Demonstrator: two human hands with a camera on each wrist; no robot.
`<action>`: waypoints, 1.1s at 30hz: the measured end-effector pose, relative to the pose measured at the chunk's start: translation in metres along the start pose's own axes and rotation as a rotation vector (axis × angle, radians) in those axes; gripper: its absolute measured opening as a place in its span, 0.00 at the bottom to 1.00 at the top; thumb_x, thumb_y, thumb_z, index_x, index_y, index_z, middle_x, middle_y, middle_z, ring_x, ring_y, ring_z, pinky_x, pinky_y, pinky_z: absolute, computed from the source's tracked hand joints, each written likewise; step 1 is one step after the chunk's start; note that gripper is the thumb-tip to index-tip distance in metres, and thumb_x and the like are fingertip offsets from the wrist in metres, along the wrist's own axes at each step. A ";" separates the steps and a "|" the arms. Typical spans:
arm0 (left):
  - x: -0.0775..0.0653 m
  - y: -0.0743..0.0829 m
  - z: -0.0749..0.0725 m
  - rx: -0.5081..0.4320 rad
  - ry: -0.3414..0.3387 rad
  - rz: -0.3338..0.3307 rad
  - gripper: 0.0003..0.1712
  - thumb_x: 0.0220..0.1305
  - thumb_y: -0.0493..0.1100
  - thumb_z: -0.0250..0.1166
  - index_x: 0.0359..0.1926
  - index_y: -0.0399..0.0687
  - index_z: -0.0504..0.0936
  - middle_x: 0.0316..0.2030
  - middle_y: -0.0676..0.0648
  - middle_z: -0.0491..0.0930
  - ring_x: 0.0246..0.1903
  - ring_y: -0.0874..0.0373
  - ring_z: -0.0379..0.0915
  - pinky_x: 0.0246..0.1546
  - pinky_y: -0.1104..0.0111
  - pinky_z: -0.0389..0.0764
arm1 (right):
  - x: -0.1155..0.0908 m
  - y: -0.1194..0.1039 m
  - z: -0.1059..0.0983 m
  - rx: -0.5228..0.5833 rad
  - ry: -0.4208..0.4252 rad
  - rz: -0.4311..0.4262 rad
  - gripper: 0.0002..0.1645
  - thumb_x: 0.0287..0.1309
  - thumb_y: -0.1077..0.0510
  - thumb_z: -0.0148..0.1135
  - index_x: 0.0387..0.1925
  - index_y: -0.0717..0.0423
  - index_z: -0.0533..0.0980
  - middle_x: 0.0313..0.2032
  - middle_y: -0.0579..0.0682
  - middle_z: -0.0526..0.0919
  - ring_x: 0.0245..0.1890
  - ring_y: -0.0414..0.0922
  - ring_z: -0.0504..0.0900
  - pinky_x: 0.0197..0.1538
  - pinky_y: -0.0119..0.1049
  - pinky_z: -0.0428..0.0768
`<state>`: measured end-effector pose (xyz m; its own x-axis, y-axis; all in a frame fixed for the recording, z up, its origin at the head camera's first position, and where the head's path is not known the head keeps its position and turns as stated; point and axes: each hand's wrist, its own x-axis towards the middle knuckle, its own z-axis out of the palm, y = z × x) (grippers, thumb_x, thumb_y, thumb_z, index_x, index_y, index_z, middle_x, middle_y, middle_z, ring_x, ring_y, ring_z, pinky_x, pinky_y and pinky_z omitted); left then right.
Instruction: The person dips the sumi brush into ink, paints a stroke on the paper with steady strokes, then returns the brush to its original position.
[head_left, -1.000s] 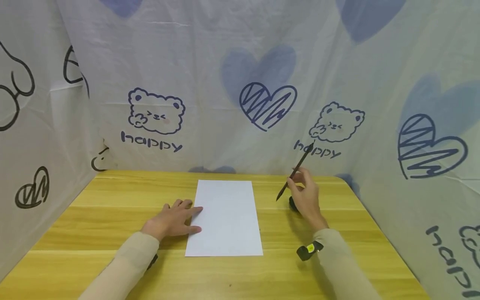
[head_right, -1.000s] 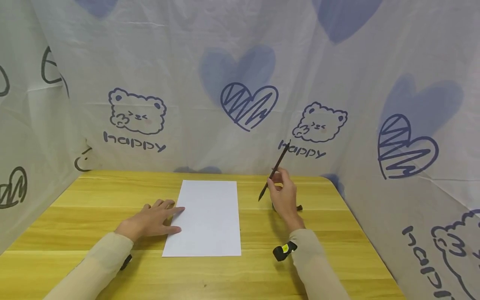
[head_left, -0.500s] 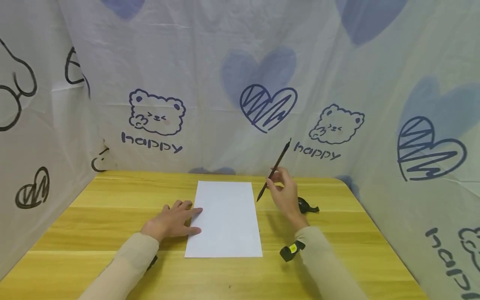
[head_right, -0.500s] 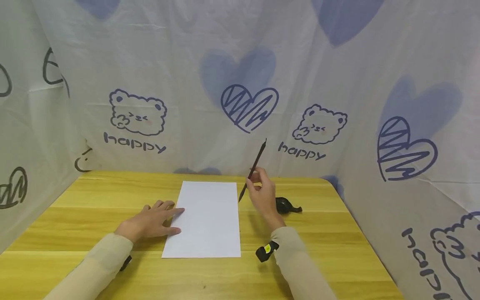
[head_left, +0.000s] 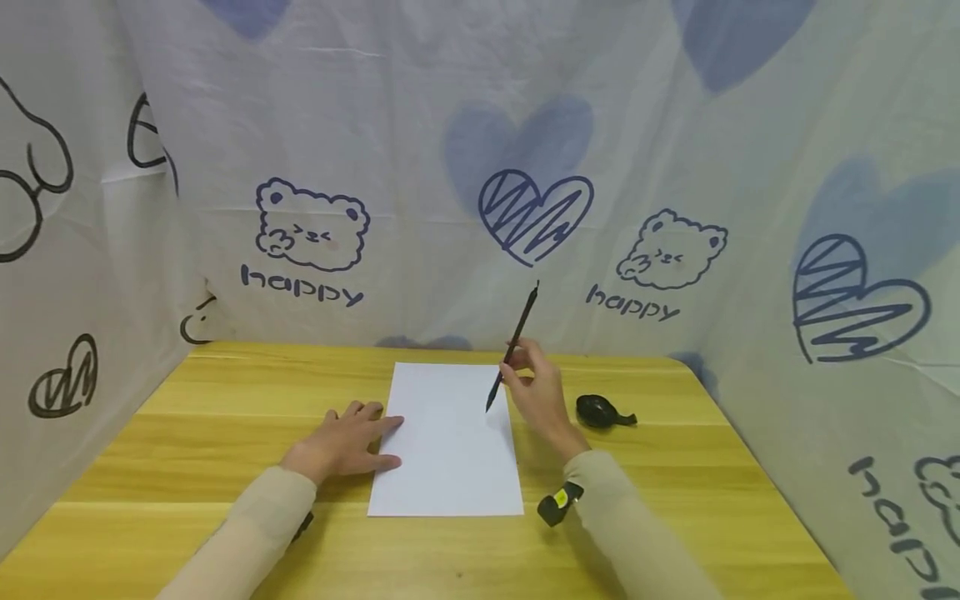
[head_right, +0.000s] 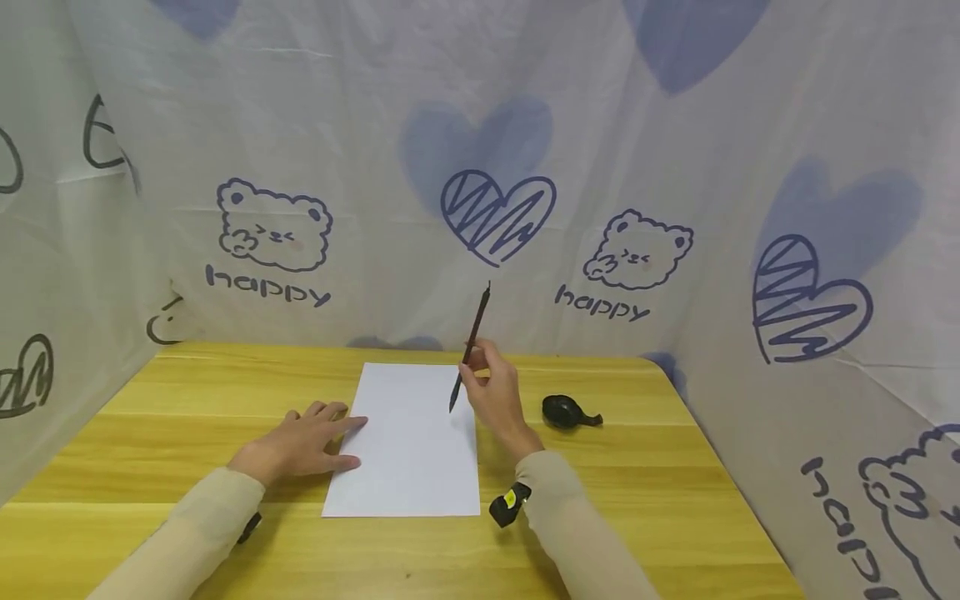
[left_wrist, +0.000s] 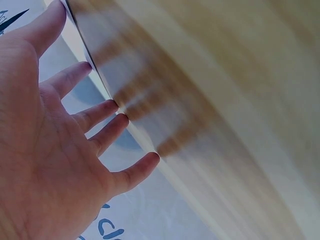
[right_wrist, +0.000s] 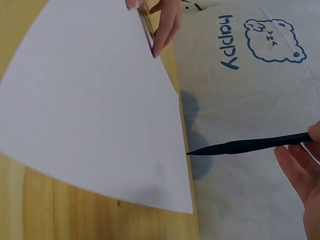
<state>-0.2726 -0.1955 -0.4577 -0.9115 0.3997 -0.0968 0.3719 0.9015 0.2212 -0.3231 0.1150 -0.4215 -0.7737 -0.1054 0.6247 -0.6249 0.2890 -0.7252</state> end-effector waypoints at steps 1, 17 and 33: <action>0.000 0.000 0.000 -0.001 0.000 0.001 0.45 0.66 0.71 0.62 0.76 0.55 0.68 0.76 0.33 0.62 0.73 0.31 0.57 0.67 0.26 0.56 | 0.000 -0.001 0.002 0.007 -0.005 0.000 0.20 0.63 0.71 0.66 0.56 0.62 0.77 0.38 0.64 0.86 0.39 0.57 0.87 0.40 0.30 0.87; -0.001 0.001 0.001 0.004 0.004 -0.001 0.44 0.67 0.70 0.63 0.76 0.55 0.69 0.75 0.34 0.63 0.72 0.32 0.59 0.66 0.26 0.58 | 0.001 -0.013 0.039 0.067 -0.002 -0.001 0.20 0.60 0.77 0.64 0.55 0.70 0.75 0.37 0.71 0.85 0.37 0.66 0.86 0.38 0.50 0.88; 0.001 0.001 0.001 0.035 -0.004 -0.018 0.44 0.66 0.72 0.62 0.75 0.57 0.69 0.75 0.36 0.64 0.70 0.35 0.61 0.65 0.28 0.61 | -0.001 -0.014 0.062 0.097 -0.025 -0.011 0.20 0.61 0.74 0.64 0.54 0.63 0.76 0.37 0.67 0.86 0.36 0.61 0.87 0.39 0.43 0.89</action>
<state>-0.2729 -0.1942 -0.4583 -0.9175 0.3838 -0.1046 0.3611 0.9138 0.1857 -0.3200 0.0519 -0.4303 -0.7686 -0.1321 0.6260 -0.6393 0.1944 -0.7440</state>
